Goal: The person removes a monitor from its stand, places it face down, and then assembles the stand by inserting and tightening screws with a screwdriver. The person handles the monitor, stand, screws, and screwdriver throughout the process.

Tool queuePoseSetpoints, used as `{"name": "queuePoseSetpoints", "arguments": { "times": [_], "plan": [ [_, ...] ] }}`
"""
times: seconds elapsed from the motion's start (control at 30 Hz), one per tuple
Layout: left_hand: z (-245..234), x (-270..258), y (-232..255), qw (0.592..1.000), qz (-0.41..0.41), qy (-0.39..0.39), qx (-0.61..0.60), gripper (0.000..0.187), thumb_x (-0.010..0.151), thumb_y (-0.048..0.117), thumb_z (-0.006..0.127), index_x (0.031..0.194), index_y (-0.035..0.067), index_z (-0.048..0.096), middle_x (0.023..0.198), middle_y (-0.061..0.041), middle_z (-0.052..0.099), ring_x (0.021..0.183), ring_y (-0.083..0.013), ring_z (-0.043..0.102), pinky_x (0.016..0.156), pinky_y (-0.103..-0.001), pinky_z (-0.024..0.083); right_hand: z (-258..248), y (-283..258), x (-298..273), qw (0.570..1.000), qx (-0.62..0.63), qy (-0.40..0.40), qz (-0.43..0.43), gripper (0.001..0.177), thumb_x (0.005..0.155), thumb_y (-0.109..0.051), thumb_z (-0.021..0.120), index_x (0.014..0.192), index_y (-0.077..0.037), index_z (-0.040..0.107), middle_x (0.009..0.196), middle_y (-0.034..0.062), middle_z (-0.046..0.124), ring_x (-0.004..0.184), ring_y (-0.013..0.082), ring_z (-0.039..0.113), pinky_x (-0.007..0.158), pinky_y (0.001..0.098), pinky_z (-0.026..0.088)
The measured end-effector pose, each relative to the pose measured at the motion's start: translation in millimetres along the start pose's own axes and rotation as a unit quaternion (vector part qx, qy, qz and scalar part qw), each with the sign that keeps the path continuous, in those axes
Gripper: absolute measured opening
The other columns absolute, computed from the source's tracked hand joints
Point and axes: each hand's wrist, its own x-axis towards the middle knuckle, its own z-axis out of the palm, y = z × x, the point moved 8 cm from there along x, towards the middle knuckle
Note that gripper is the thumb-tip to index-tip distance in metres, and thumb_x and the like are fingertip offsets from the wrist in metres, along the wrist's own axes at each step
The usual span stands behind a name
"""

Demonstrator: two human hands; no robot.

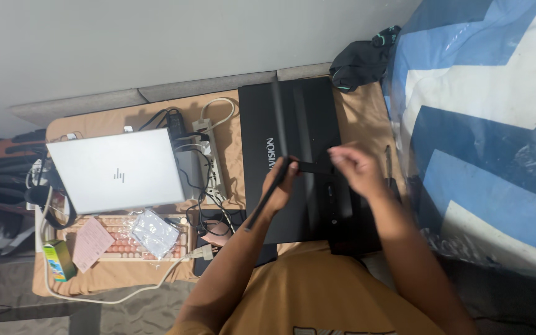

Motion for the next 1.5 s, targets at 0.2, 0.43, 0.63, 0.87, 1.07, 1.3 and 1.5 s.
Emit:
{"name": "queuePoseSetpoints", "arguments": {
  "times": [0.2, 0.43, 0.63, 0.87, 1.07, 1.3, 1.5],
  "plan": [
    [-29, -12, -30, 0.984, -0.148, 0.052, -0.086, 0.036, 0.097, 0.04, 0.047, 0.109, 0.007, 0.056, 0.077, -0.005, 0.06, 0.048, -0.0056, 0.041, 0.041, -0.021, 0.034, 40, 86, -25, 0.871, 0.384, -0.091, 0.294, 0.029, 0.098, -0.023, 0.044, 0.112, -0.002, 0.058, 0.093, 0.0129, 0.067, 0.075, 0.018, 0.065, 0.063, 0.0309, 0.052],
    [-42, -25, -23, 0.98, -0.092, 0.059, -0.164, 0.034, 0.096, 0.035, 0.049, 0.115, 0.006, 0.051, 0.083, -0.005, 0.057, 0.048, -0.0049, 0.037, 0.041, -0.02, 0.031, 93, 43, -15, 0.904, 0.356, -0.12, 0.203, 0.03, 0.091, -0.006, 0.054, 0.12, 0.001, 0.051, 0.102, 0.0167, 0.068, 0.087, 0.0211, 0.067, 0.08, 0.036, 0.056],
    [-47, -20, -34, 0.98, -0.137, 0.064, -0.13, 0.034, 0.097, 0.031, 0.052, 0.12, 0.005, 0.054, 0.083, -0.003, 0.052, 0.053, -0.0042, 0.04, 0.044, -0.02, 0.032, 90, 35, -21, 0.899, 0.36, -0.141, 0.206, 0.039, 0.09, -0.004, 0.054, 0.128, -0.001, 0.049, 0.108, 0.0164, 0.067, 0.093, 0.0204, 0.067, 0.084, 0.0343, 0.056],
    [-3, 20, -60, 0.985, -0.055, 0.081, -0.139, 0.029, 0.094, 0.02, 0.063, 0.118, 0.004, 0.061, 0.094, -0.004, 0.059, 0.086, -0.0099, 0.057, 0.081, -0.025, 0.047, 55, 109, -51, 0.928, 0.238, -0.005, 0.288, 0.048, 0.085, -0.002, 0.061, 0.131, -0.004, 0.049, 0.115, 0.0122, 0.057, 0.096, 0.0164, 0.064, 0.087, 0.0316, 0.054],
    [29, 59, -90, 0.989, -0.105, 0.07, -0.077, 0.031, 0.092, 0.029, 0.061, 0.115, 0.009, 0.059, 0.099, -0.002, 0.061, 0.097, -0.0123, 0.059, 0.093, -0.028, 0.047, -7, 166, -84, 0.943, 0.143, 0.036, 0.299, 0.038, 0.086, -0.004, 0.061, 0.123, -0.002, 0.054, 0.113, 0.0066, 0.059, 0.093, 0.0132, 0.061, 0.076, 0.03, 0.056],
    [45, 86, -118, 0.98, -0.118, 0.042, -0.158, 0.028, 0.092, 0.021, 0.063, 0.116, 0.007, 0.059, 0.104, -0.002, 0.058, 0.098, -0.0134, 0.057, 0.096, -0.029, 0.047, -33, 197, -134, 0.932, 0.137, 0.031, 0.335, 0.027, 0.086, -0.002, 0.062, 0.113, -0.003, 0.061, 0.1, 0.0051, 0.061, 0.085, 0.0124, 0.06, 0.069, 0.0275, 0.053],
    [46, 110, -126, 0.988, -0.062, 0.014, -0.139, 0.025, 0.094, 0.016, 0.063, 0.117, 0.006, 0.063, 0.104, -0.002, 0.062, 0.096, -0.0138, 0.056, 0.093, -0.029, 0.045, -29, 205, -108, 0.943, 0.136, 0.016, 0.302, 0.024, 0.09, -0.006, 0.061, 0.113, -0.004, 0.06, 0.09, 0.0029, 0.06, 0.078, 0.0111, 0.058, 0.067, 0.0248, 0.05]
  ]
}}
